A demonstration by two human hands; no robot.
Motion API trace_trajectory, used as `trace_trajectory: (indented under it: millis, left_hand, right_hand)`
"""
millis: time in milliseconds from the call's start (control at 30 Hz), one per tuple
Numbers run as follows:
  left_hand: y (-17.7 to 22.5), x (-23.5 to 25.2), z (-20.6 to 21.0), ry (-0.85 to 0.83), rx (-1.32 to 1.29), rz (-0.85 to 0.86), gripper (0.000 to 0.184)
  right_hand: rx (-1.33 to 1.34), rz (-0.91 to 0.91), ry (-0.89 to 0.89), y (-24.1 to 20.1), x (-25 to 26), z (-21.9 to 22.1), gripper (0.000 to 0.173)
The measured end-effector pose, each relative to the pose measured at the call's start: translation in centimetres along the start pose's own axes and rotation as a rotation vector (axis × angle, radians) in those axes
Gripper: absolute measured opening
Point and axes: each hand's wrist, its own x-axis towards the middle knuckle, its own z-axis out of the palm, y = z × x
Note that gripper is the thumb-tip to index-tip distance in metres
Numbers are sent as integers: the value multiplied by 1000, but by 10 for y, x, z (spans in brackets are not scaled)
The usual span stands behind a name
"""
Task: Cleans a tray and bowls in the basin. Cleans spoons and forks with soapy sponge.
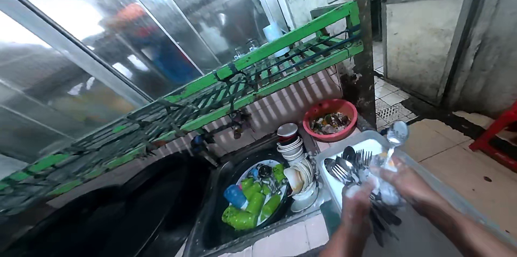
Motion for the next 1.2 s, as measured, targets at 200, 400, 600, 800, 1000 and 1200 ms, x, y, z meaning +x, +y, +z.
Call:
trace_trajectory:
  millis: [200, 400, 600, 800, 1000, 1200]
  left_hand:
    - [22, 5, -16, -141, 59, -59, 18]
    - [45, 11, -17, -377, 126, -187, 12]
    - [56, 36, -18, -41, -192, -154, 12]
    - [36, 12, 2, -37, 215, -120, 7]
    - [29, -4, 16, 13, 171, -124, 12]
    - [20, -8, 11, 54, 278, -144, 6]
  right_hand:
    - [-664, 15, -490, -27, 4, -44, 59]
    - [-750, -186, -953, 10, -8, -6, 42]
    - [-789, -74, -813, 53, -13, -32, 61]
    - [54, -79, -244, -15, -23, -42, 52]
    - [208, -101, 101, 4, -9, -21, 52]
    - [-243, -109, -24, -1, -3, -19, 60]
